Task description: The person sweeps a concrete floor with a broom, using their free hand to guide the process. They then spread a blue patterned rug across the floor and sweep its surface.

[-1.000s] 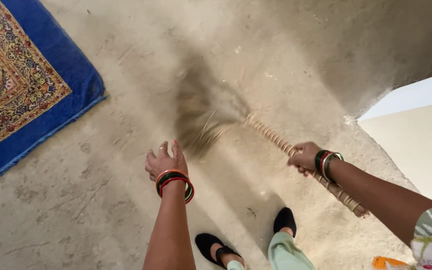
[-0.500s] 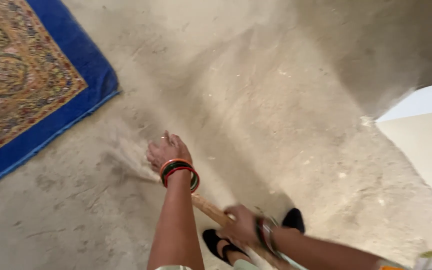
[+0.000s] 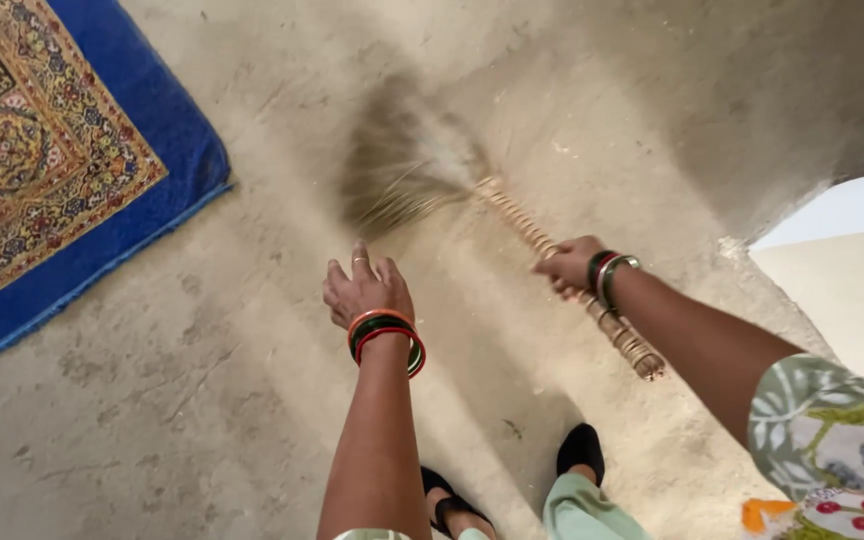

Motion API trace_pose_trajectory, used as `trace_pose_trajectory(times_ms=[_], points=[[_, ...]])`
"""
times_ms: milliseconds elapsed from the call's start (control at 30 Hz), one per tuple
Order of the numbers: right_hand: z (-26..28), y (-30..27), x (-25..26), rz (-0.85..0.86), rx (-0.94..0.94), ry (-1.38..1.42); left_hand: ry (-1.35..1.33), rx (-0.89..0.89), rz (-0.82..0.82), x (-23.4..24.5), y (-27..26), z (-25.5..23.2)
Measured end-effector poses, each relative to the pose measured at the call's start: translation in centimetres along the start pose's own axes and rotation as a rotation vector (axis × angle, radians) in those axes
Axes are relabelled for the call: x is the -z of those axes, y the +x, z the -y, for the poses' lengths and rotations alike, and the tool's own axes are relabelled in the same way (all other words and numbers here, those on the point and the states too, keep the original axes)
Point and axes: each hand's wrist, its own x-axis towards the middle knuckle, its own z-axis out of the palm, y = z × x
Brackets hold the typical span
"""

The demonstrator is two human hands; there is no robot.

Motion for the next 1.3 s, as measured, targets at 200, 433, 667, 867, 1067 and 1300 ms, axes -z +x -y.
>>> trace_pose_trajectory(times_ms=[200, 433, 667, 867, 1067, 1300], points=[[-2.1, -7.6, 0.6, -0.342, 0.086, -0.171, 0.019, -0.045, 0.015, -0.1, -0.6, -3.5], [-9.9, -20.0, 0.4, 0.188, -0.189, -0.116, 0.024, -0.111, 0.037, -1.7, -2.3, -5.9], [-13.9, -15.7, 3.7, 0.477, -0.269, -0.014, 0.101, -0.103, 0.105, -5.0, -3.4, -6.4], [-11.2, -7.0, 11.9, 0.063, -0.137, -0.152, 0.126, -0.147, 0.165, -5.2, -4.8, -9.8], [-7.7, -11.8, 12.5, -0.236, -0.034, -0.390, 0.141, -0.221, 0.185, -6.1, -5.5, -12.5], [-14.1, -23.7, 16.9, 0.144, -0.246, -0.293, 0.105, -0.286, 0.226, -6.8, -6.5, -15.2]])
